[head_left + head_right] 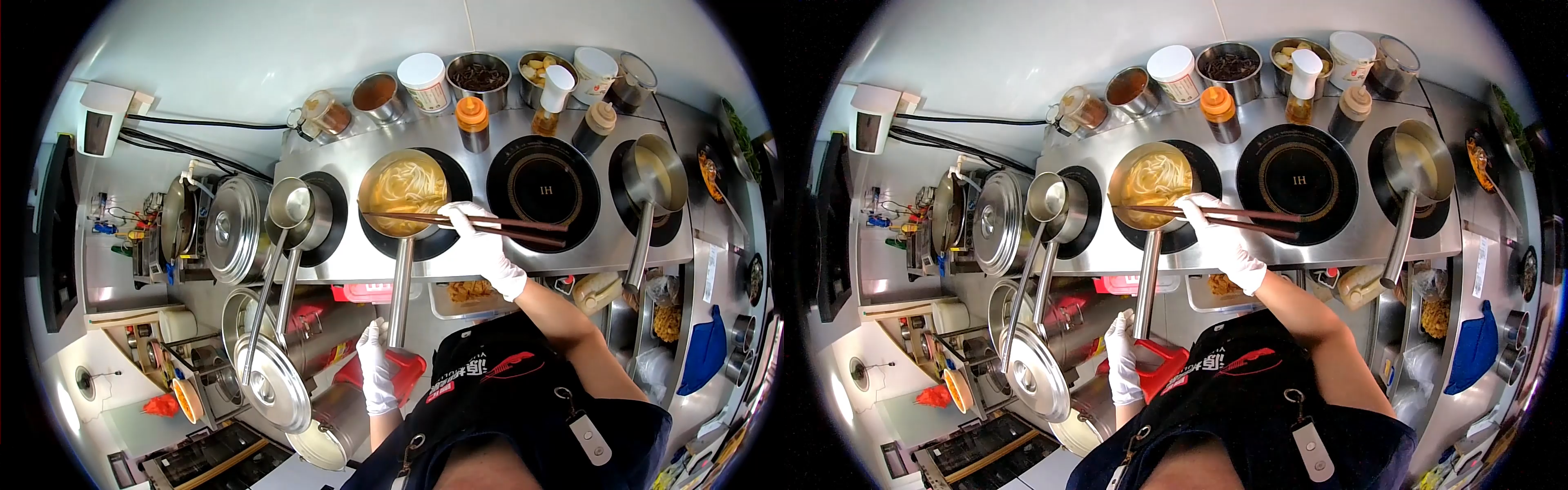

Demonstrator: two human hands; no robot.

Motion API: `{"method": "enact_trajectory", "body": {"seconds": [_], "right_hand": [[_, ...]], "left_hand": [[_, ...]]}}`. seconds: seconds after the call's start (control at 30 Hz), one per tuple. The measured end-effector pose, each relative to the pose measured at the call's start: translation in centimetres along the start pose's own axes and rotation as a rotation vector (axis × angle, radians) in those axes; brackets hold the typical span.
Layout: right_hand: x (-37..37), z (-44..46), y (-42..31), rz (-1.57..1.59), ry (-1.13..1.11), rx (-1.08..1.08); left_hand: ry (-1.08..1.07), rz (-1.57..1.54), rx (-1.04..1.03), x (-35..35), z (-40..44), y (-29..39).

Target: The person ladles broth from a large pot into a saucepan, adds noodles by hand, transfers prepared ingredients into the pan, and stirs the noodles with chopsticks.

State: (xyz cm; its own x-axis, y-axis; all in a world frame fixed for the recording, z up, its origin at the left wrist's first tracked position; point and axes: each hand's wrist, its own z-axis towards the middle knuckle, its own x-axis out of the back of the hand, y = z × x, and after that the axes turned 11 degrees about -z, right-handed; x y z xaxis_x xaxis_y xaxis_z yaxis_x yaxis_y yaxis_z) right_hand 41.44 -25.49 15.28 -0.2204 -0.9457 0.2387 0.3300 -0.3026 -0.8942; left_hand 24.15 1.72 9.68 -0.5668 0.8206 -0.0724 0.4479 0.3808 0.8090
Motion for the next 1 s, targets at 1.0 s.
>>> {"method": "enact_trajectory", "body": {"seconds": [1.0], "right_hand": [[0.1,0.0,-0.4,0.149,0.003,-0.120]], "left_hand": [[0.034,-0.025,-0.066,0.6,1.2,-1.5]]}}
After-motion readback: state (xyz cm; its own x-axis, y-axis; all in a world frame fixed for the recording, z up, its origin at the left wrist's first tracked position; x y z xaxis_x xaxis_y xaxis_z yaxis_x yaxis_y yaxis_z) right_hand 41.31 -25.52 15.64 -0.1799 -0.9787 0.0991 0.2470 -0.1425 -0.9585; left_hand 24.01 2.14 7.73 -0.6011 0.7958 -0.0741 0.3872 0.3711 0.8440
